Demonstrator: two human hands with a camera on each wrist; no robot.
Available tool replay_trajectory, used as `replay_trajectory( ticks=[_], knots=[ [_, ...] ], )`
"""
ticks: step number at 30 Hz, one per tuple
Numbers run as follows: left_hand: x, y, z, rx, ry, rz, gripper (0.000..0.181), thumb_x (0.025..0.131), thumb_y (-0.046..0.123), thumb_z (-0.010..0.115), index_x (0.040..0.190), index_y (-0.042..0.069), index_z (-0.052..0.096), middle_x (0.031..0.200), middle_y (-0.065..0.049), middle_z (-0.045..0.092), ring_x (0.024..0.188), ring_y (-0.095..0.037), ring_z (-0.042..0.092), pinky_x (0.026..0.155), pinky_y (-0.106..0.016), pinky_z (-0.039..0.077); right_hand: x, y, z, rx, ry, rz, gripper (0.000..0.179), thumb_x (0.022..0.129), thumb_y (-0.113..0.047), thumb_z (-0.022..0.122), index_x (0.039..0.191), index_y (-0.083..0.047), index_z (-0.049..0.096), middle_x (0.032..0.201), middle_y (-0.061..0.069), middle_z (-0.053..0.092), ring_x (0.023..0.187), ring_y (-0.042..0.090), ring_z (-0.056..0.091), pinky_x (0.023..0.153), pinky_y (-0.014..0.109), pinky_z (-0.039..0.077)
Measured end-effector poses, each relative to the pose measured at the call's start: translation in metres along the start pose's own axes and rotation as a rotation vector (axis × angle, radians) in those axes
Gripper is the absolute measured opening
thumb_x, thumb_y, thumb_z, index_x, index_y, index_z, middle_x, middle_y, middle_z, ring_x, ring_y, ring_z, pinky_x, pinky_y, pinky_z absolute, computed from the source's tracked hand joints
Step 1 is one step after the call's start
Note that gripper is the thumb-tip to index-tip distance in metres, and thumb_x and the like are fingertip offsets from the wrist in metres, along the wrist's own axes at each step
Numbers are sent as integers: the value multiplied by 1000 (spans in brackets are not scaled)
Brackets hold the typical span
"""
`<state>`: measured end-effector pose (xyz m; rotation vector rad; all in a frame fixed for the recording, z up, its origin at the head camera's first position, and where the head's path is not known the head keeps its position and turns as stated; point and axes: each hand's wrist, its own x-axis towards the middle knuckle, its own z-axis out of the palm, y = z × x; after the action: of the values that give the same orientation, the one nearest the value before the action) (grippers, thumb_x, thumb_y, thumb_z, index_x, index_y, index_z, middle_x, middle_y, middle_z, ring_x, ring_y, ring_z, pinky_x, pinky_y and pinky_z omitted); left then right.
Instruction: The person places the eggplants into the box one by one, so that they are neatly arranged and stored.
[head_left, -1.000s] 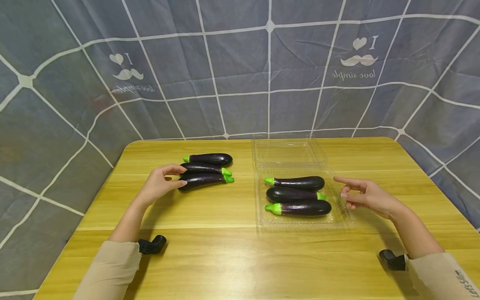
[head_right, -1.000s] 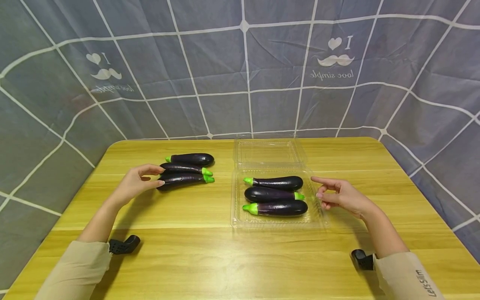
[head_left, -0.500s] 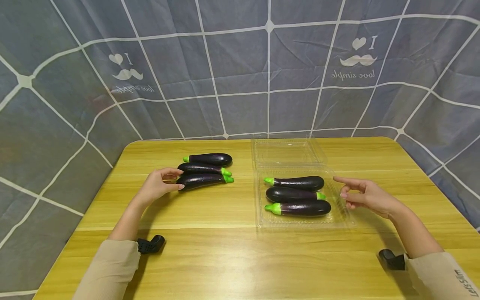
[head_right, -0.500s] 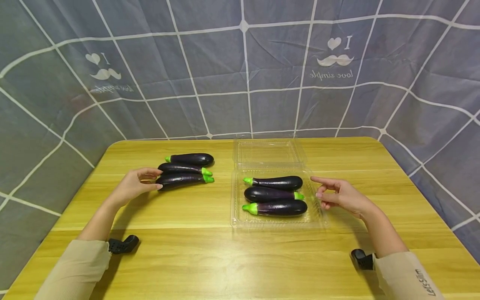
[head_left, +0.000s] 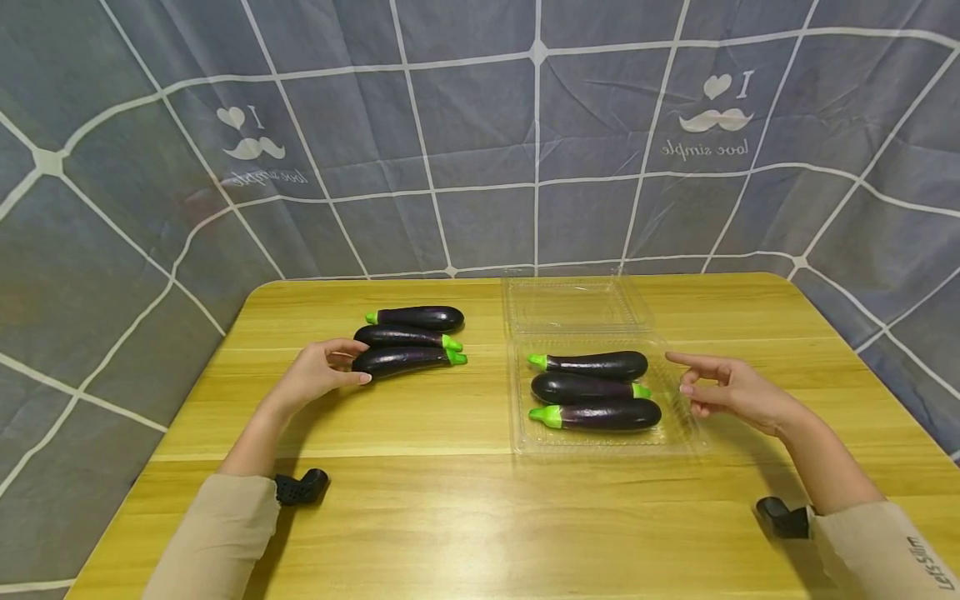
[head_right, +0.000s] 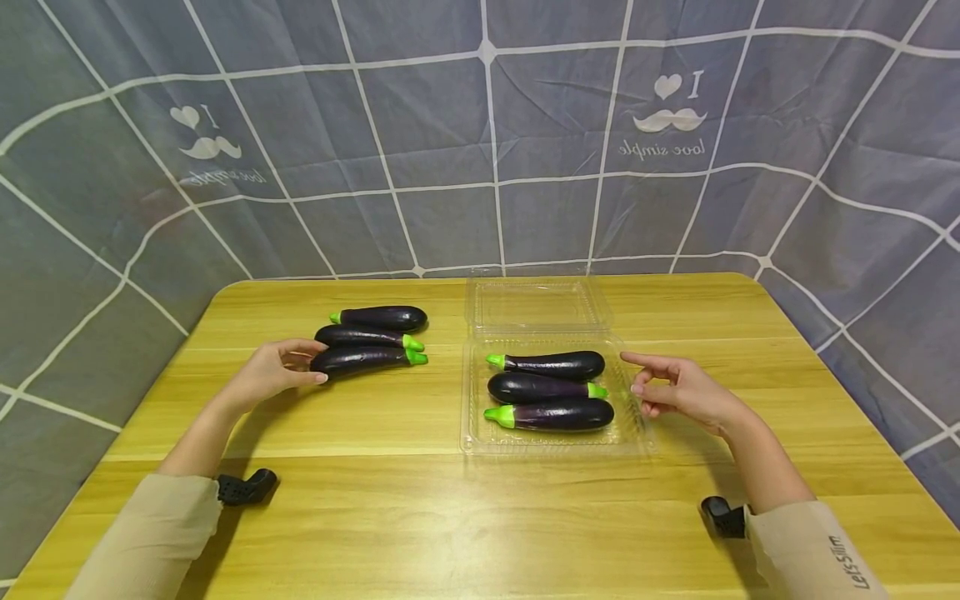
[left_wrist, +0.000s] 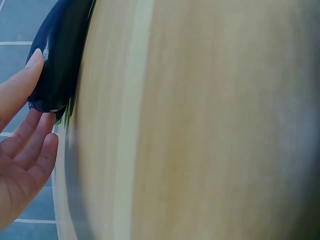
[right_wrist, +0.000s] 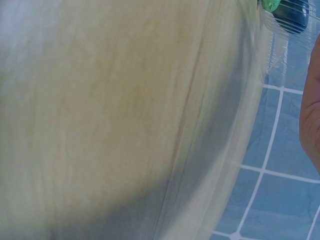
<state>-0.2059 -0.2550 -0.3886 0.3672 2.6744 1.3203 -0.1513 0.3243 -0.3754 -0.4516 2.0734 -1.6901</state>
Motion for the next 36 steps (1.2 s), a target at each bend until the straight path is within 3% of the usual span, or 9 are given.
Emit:
replay_trajectory(
  ticks=[11,22,36],
  knots=[
    [3,-1,4,-21,-13,-41,53,77,21,77,123,1,57,125,-20,54,112,-38,51,91,-48,44,-1,-1,1,0,4,5,59,94,-2,52,143,9,21,92,9,53,66,10,55,60,27,51],
    [0,2,3,-36,0,-27,52,76,20,78,120,-1,58,123,-19,55,112,-36,50,93,-48,42,-1,-2,2,-6,6,13,61,94,-3,52,143,12,18,92,8,52,66,10,54,60,28,51],
    [0,9,-3,-46,25,-23,53,78,23,77,122,1,58,124,-19,55,115,-36,48,93,-48,41,-1,0,0,27,-8,-3,57,94,-1,51,144,6,24,92,9,52,67,10,56,60,26,52]
  ],
)
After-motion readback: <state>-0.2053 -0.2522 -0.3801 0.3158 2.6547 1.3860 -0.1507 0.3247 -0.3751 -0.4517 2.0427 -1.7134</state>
